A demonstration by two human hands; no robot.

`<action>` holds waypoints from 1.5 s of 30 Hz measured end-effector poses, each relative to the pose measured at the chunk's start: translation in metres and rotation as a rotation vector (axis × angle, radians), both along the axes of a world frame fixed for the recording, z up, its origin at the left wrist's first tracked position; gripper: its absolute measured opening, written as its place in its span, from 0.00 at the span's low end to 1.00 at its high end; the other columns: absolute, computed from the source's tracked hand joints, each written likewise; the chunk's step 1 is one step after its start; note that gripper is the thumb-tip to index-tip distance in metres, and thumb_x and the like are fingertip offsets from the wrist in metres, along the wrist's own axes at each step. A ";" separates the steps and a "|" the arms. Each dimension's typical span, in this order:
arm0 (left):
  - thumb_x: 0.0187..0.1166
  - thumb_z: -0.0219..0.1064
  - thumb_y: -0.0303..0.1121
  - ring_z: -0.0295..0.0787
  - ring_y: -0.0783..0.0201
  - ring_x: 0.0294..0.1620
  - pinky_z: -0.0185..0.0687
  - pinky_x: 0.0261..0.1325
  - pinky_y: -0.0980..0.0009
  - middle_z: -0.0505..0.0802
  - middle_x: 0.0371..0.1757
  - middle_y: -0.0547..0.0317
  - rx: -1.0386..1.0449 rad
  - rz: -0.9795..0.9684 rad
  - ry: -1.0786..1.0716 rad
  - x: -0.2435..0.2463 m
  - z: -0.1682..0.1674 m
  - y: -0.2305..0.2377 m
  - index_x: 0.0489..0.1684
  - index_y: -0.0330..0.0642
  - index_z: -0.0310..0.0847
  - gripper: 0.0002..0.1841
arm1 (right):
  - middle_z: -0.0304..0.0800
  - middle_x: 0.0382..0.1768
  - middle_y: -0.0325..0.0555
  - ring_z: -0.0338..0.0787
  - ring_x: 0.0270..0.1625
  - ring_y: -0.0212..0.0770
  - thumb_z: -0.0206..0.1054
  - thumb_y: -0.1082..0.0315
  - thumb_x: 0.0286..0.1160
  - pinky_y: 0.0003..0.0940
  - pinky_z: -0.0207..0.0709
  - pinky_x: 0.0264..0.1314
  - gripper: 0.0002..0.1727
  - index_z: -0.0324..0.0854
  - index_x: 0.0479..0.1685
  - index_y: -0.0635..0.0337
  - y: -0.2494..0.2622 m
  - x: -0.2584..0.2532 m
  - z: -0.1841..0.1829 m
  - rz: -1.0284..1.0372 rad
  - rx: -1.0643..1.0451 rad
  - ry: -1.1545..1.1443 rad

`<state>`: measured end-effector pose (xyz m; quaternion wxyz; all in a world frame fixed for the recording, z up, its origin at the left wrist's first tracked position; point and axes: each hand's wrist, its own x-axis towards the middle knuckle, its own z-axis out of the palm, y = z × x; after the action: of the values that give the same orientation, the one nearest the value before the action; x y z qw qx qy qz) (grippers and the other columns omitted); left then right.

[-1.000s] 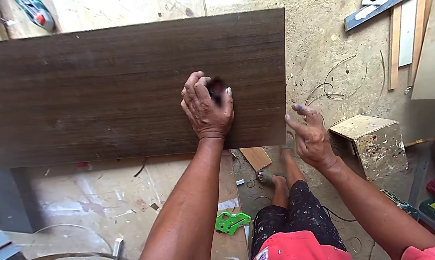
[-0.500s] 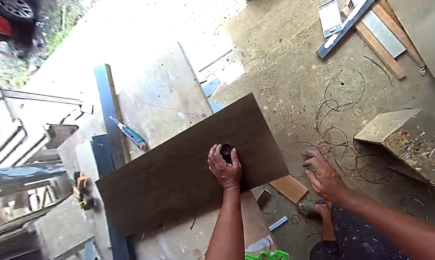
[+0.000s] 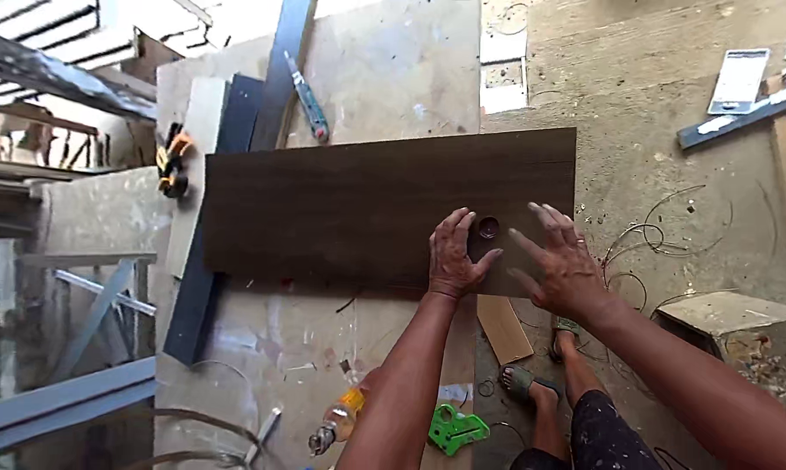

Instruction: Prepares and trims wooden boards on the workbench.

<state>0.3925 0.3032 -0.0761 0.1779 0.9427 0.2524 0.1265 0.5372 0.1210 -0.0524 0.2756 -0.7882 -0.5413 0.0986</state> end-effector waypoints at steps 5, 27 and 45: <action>0.74 0.68 0.59 0.73 0.53 0.81 0.65 0.81 0.48 0.80 0.81 0.58 0.070 0.085 0.027 0.015 -0.002 -0.004 0.66 0.52 0.86 0.28 | 0.57 0.91 0.56 0.50 0.94 0.62 0.64 0.59 0.66 0.69 0.44 0.91 0.27 0.86 0.70 0.44 0.047 0.000 0.009 0.039 -0.074 -0.070; 0.72 0.68 0.57 0.72 0.54 0.82 0.65 0.80 0.50 0.80 0.80 0.59 0.151 0.080 0.055 0.018 -0.002 -0.012 0.65 0.54 0.87 0.26 | 0.56 0.92 0.56 0.48 0.95 0.62 0.61 0.63 0.73 0.71 0.41 0.91 0.23 0.88 0.66 0.49 0.045 -0.004 0.003 0.043 -0.145 -0.182; 0.77 0.59 0.64 0.71 0.52 0.83 0.61 0.80 0.46 0.81 0.80 0.58 0.127 0.078 0.064 0.017 -0.010 -0.006 0.68 0.55 0.83 0.31 | 0.74 0.81 0.48 0.75 0.81 0.47 0.57 0.78 0.70 0.47 0.77 0.77 0.18 0.85 0.56 0.60 -0.065 -0.006 0.027 -0.516 0.564 1.020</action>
<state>0.4100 0.2967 -0.0857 0.1044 0.9451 0.2859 0.1189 0.5308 0.0558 -0.0249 0.7107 -0.6443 -0.1396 0.2457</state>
